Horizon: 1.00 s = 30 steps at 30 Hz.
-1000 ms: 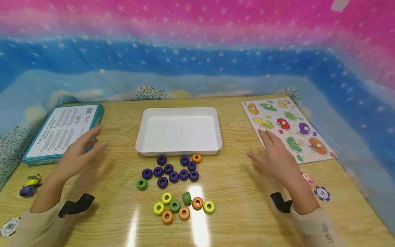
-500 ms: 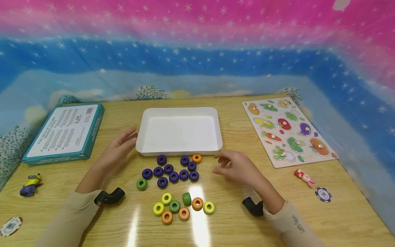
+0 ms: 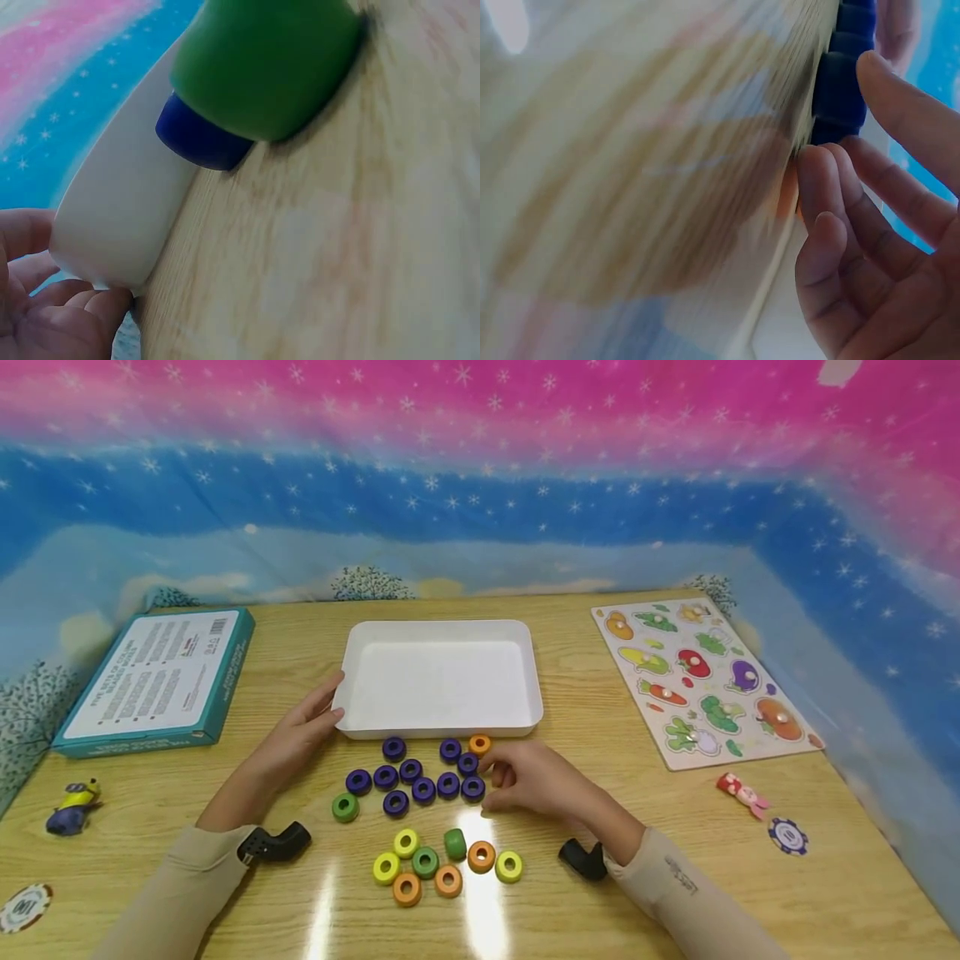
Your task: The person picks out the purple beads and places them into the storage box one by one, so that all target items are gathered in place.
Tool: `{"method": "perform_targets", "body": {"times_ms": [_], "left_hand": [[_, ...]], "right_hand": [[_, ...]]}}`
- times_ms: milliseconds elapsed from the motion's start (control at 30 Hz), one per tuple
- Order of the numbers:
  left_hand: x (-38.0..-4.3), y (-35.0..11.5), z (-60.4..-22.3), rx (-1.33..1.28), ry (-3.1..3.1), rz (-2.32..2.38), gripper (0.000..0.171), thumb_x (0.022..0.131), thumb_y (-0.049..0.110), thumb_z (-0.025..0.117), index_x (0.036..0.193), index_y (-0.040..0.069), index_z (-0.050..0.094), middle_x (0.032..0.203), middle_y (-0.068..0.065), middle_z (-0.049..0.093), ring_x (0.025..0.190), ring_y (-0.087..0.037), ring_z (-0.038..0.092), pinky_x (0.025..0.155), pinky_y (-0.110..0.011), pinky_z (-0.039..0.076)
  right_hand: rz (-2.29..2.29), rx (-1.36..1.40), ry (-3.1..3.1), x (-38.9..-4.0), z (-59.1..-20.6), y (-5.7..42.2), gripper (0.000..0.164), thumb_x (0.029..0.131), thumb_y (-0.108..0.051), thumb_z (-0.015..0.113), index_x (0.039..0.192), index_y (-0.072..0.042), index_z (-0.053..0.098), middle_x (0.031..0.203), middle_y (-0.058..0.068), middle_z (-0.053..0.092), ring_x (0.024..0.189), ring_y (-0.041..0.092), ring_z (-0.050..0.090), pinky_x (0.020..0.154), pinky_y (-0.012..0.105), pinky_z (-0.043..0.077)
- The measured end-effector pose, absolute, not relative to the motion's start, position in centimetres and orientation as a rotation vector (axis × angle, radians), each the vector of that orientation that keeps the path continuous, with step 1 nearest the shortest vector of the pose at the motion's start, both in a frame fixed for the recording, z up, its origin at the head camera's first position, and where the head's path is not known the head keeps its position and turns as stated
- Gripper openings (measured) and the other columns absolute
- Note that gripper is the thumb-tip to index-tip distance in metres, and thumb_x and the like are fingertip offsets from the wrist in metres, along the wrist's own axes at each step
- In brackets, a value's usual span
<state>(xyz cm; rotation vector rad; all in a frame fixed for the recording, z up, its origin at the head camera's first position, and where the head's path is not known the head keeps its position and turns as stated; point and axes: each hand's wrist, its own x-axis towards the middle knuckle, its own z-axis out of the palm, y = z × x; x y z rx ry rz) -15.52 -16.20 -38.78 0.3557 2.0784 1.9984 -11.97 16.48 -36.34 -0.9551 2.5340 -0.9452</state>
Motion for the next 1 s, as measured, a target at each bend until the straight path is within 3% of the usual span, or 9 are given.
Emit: {"method": "perform_targets", "body": {"times_ms": [633,1000], "left_hand": [[-14.9,-16.9,-39.2,0.344,2.055,2.021,0.056,0.09,0.019,0.041,0.137,0.014,0.011,0.139,0.001,0.005,0.125,-0.011,0.007,0.099,-0.031,0.013],[-14.8,-16.8,-39.5,0.337,2.038,2.047,0.053,0.091,0.018,0.037,0.137,0.015,0.01,0.14,0.001,0.001,0.125,-0.009,0.001,0.1,-0.031,0.008]], "right_hand": [[-0.834,-0.97,2.519,-12.3,-35.9,15.0,0.029,0.067,-0.027,0.071,0.091,-0.015,0.059,0.071,-0.009,0.053,0.064,0.004,0.05,0.057,0.02,0.043],[-0.973,-0.939,2.586,-14.5,-33.0,15.9,0.029,0.07,-0.028,0.068,0.096,-0.018,0.058,0.075,-0.007,0.054,0.066,0.007,0.051,0.057,0.023,0.043]]}}
